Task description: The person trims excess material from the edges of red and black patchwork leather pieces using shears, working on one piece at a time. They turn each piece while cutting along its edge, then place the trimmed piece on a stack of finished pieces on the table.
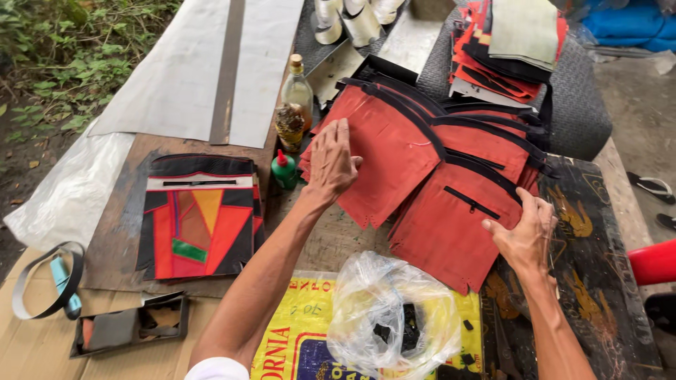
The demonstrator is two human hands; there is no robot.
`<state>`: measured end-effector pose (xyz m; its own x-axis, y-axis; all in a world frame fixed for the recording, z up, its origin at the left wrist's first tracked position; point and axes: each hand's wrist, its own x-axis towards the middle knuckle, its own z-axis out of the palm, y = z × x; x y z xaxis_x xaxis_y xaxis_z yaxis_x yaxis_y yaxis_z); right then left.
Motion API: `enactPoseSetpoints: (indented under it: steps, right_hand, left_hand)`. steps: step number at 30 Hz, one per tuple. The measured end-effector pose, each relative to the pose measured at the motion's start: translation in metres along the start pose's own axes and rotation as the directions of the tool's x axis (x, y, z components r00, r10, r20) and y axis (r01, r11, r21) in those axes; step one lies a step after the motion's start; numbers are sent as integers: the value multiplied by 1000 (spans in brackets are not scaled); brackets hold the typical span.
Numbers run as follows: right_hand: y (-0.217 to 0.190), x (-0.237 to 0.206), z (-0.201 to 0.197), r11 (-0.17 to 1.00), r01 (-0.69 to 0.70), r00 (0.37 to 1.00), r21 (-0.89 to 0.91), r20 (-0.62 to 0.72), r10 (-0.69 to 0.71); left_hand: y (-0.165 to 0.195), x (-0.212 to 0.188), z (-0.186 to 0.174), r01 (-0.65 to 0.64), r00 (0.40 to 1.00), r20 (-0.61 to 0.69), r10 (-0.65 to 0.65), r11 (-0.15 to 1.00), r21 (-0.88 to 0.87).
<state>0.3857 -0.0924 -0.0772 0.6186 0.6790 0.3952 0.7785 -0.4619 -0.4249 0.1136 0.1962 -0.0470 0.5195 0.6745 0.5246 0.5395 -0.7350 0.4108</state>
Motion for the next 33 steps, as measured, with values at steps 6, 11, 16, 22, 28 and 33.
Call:
enactPoseSetpoints:
  steps: [6, 11, 16, 22, 28, 33]
  right_hand:
    - [3, 2, 0, 992, -103, 994, -71, -35, 100]
    - [9, 6, -3, 976, -155, 983, 152, -71, 167]
    - [-3, 20, -37, 708, 121, 958, 696, -268, 100]
    - [-50, 32, -142, 582, 167, 946, 796, -295, 132]
    - [-83, -22, -77, 508, -193, 981, 839, 170, 92]
    - [-86, -68, -12, 715, -279, 946, 641, 313, 88]
  left_hand:
    - [14, 5, -13, 15, 1000, -6, -15, 998, 66]
    - [16, 14, -23, 169, 982, 109, -156, 978, -125]
    - [20, 29, -72, 198, 974, 193, -120, 868, -456]
    - [19, -2, -196, 409, 906, 348, -240, 710, -573]
    - [1, -138, -226, 693, 721, 562, -405, 423, -583]
    - [-23, -201, -202, 729, 682, 547, -485, 514, -453]
